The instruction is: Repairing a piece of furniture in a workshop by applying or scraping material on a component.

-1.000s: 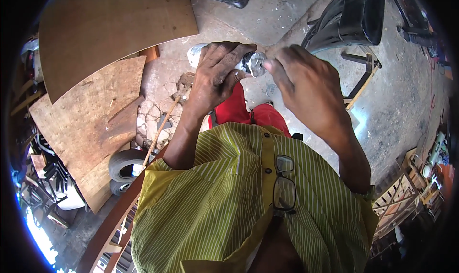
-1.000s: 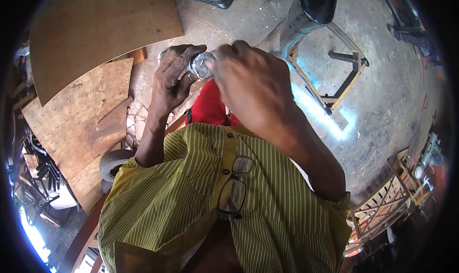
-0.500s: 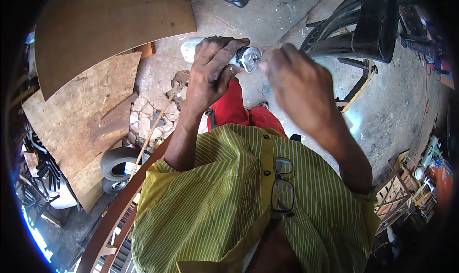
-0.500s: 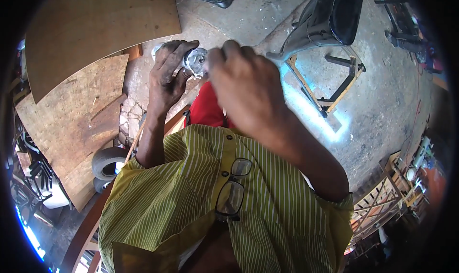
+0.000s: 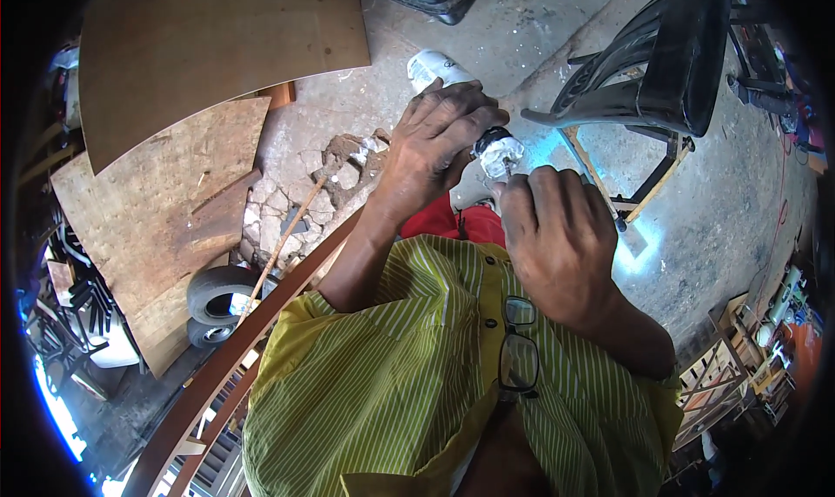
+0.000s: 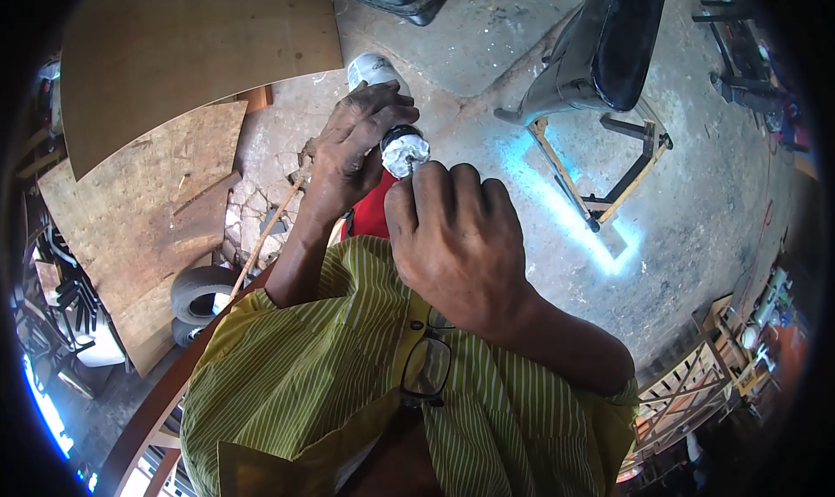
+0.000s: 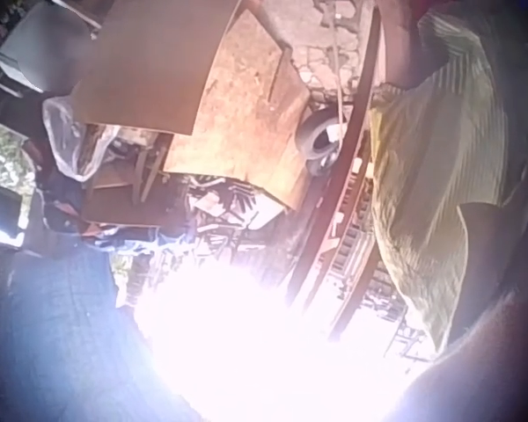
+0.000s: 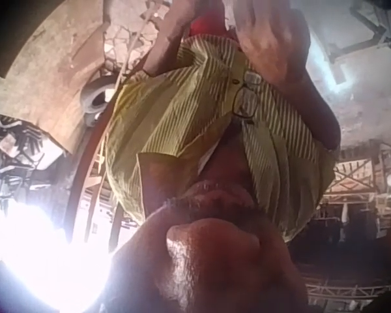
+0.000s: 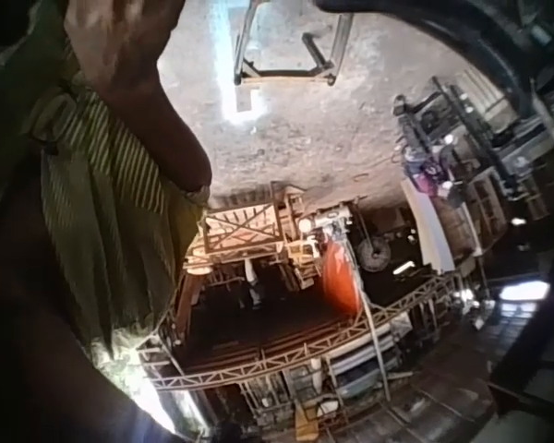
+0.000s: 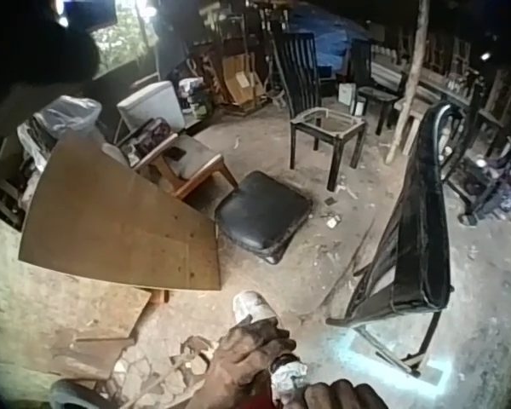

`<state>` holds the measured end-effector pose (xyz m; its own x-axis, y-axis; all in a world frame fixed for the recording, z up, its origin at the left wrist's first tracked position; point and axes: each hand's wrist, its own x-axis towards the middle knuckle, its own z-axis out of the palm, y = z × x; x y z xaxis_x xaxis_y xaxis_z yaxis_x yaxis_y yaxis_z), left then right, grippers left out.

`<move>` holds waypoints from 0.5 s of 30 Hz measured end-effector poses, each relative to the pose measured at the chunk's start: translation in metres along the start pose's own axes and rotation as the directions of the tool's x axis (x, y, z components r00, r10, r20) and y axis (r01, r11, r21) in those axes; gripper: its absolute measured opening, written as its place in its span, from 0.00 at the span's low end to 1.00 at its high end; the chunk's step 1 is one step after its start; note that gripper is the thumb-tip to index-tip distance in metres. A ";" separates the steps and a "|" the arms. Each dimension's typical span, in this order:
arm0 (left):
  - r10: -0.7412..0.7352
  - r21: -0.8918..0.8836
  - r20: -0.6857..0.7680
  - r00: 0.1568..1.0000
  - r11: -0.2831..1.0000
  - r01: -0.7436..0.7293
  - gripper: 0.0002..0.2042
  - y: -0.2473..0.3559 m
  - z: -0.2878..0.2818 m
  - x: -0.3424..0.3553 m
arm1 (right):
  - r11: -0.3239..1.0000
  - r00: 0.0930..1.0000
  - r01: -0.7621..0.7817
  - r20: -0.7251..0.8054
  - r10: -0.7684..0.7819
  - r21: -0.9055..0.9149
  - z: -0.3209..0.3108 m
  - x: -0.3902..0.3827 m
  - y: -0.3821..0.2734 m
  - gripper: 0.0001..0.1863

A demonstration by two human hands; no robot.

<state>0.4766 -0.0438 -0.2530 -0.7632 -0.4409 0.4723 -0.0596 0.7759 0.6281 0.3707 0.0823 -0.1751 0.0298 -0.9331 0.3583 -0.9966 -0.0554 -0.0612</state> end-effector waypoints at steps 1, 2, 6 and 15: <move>0.041 0.085 0.002 0.999 0.996 -0.041 0.20 0.001 0.001 0.001 | 1.000 0.999 -0.030 0.013 0.030 0.002 -0.001 -0.001 0.001 0.05; 0.046 0.082 0.008 0.999 0.996 -0.047 0.20 0.002 0.003 0.003 | 0.998 0.997 -0.066 0.026 0.066 0.000 -0.003 -0.002 0.002 0.05; -0.006 0.338 -0.064 0.998 0.941 0.028 0.20 -0.019 0.008 0.003 | 0.601 0.758 -0.649 0.464 0.458 0.467 0.008 0.010 0.023 0.11; -0.259 0.013 -0.305 0.916 0.961 0.276 0.17 -0.076 -0.040 -0.017 | 0.459 0.857 -0.490 0.314 0.408 0.741 0.001 -0.020 -0.001 0.06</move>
<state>0.5200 -0.1130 -0.2840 -0.4876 -0.7426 0.4591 -0.2759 0.6300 0.7259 0.3708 0.1002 -0.1832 -0.3573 -0.9339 -0.0105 -0.4152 0.1689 -0.8939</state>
